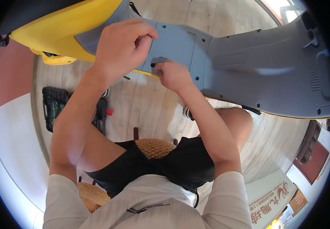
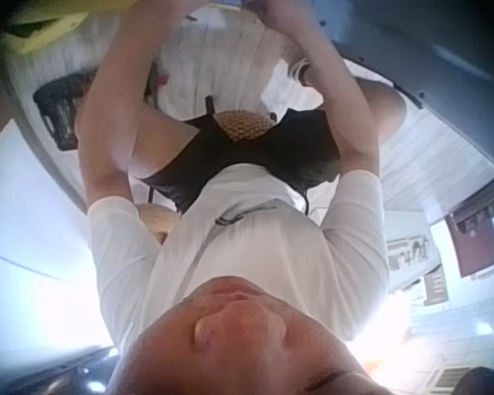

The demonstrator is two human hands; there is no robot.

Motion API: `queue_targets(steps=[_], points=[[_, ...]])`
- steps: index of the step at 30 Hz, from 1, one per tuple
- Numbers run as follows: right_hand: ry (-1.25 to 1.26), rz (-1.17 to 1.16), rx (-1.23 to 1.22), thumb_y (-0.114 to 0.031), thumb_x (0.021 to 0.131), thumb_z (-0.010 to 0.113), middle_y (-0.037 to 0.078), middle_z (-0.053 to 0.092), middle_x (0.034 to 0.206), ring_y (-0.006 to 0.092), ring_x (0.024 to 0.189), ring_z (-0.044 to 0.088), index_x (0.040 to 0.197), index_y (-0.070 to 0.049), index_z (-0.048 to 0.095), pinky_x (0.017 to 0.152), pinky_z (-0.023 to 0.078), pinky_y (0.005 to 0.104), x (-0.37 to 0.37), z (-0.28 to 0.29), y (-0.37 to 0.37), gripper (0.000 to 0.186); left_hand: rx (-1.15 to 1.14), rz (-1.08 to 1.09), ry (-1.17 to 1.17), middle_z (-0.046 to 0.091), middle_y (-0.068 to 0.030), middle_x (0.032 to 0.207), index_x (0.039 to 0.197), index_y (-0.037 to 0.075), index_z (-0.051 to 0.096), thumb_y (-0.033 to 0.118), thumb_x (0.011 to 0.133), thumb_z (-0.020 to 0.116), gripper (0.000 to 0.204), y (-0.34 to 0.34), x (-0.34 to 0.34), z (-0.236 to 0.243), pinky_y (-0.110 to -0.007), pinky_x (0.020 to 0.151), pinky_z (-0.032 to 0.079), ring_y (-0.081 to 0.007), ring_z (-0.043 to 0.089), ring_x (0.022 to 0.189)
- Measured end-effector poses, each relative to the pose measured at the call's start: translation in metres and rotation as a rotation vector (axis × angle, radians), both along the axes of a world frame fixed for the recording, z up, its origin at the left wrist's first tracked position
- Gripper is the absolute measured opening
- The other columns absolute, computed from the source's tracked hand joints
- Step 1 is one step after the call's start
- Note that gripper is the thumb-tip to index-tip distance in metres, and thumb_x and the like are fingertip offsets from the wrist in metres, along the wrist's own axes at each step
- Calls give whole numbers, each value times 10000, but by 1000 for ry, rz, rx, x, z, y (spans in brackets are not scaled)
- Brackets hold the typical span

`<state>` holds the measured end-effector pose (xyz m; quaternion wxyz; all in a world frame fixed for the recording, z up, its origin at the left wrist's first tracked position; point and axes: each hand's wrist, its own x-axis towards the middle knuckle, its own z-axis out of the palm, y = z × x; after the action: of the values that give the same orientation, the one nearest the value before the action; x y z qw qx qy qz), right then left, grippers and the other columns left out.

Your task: Using an Allen key set to tighten or remove screws on a scooter panel.

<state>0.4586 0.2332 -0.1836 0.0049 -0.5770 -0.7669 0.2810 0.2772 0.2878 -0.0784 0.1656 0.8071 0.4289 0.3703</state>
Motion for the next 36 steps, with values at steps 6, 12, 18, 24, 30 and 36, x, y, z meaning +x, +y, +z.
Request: queue_targets(steps=[6,12,18,24,30,36], points=[[-50,12,111,-89,797,618,149,663,949,365,831,669,747,-59,719,725,553,461,4,-17,10,116,-11,-6,6,655,-54,740,793,83,694,11,780,609,112,2,-1,1,-320,565,491,-224,617,599],[183,-103,160,-104,797,660,176,679,898,380,824,664,821,-8,685,730,541,452,-8,-29,20,103,-32,4,5,667,-61,752,790,82,698,20,786,607,110,2,-5,0,-326,573,499,-232,632,615],[492,-192,112,-44,806,663,174,686,865,381,799,656,938,-8,640,721,522,426,-27,-30,23,139,-10,-1,8,670,-63,757,802,81,707,28,789,605,116,1,-8,2,-329,581,501,-234,635,623],[383,-44,131,46,780,625,167,674,893,377,824,647,1022,-15,615,719,514,432,-16,-39,25,250,-43,5,-19,666,-68,756,804,77,709,29,790,604,117,1,-9,2,-328,578,496,-241,624,615],[402,-33,145,82,760,605,180,579,1053,379,891,619,1075,-33,599,754,511,436,-8,-52,22,335,18,2,-50,666,-68,750,799,71,699,18,791,603,110,2,-8,-1,-333,590,500,-248,628,624],[507,-209,261,78,749,602,185,609,1026,377,922,634,1098,-26,622,785,515,450,-19,-63,28,365,42,-11,-32,668,-65,748,803,72,699,20,790,607,106,2,-4,-1,-337,596,503,-247,631,631]])
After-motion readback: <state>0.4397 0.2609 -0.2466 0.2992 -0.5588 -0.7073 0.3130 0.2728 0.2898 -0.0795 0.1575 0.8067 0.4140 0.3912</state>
